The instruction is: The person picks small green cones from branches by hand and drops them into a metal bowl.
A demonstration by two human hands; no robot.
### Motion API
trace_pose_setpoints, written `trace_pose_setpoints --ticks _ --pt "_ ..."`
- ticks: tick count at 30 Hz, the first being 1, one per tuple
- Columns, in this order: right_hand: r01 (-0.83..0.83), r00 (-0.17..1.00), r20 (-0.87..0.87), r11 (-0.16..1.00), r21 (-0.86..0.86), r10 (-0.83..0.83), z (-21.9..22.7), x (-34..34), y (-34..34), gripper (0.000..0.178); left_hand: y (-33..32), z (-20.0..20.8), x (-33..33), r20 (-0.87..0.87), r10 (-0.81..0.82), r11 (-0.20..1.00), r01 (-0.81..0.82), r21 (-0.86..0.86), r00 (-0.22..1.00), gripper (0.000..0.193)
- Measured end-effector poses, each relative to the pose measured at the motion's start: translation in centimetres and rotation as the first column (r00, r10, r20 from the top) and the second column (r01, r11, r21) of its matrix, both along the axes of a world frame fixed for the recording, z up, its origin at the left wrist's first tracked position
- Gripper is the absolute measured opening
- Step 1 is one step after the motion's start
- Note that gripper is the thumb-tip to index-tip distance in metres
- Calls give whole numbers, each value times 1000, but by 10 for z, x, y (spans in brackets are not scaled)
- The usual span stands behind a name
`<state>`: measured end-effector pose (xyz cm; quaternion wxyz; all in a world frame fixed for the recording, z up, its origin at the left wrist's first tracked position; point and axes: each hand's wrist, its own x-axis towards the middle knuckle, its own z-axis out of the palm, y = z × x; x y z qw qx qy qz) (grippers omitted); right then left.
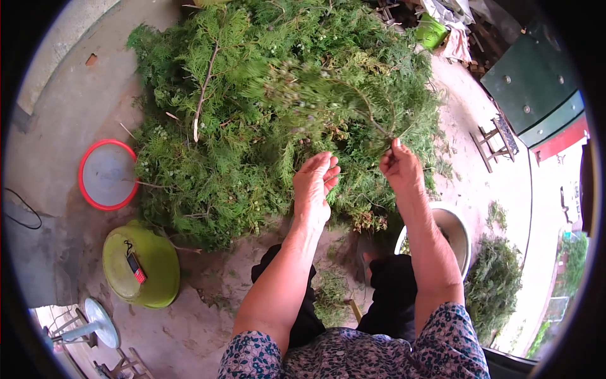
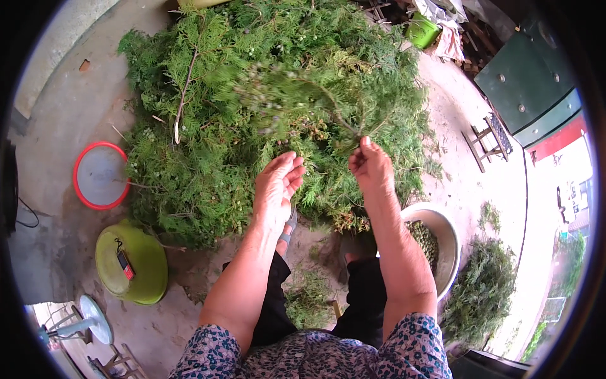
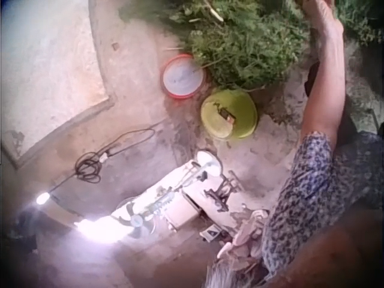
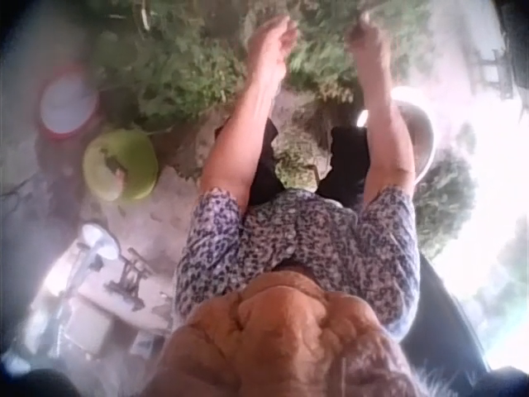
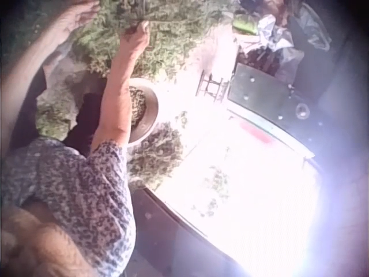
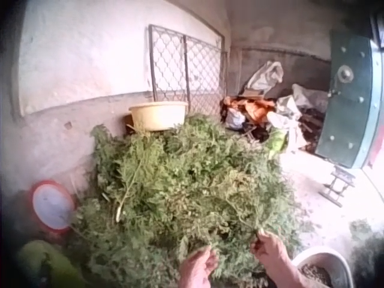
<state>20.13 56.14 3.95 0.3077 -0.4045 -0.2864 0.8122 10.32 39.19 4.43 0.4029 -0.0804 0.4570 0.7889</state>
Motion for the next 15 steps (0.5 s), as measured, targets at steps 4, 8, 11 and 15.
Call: trace_pose_setpoints --ticks 4,8,11,15 --pt "-148 980 -146 986 -80 135 10 -2 -66 20 7 1 -8 -121 -7 1000 10 24 993 41" --pt "-305 949 -114 948 -88 294 4 8 -106 21 3 4 -18 -220 39 993 -13 121 975 39" --pt "-379 920 -99 925 33 380 -12 17 -112 13 -1 15 -15 -43 163 965 -150 215 986 32" --pt "-508 862 139 829 236 488 11 28 -93 26 -4 9 -13 -111 158 983 -145 116 981 25"
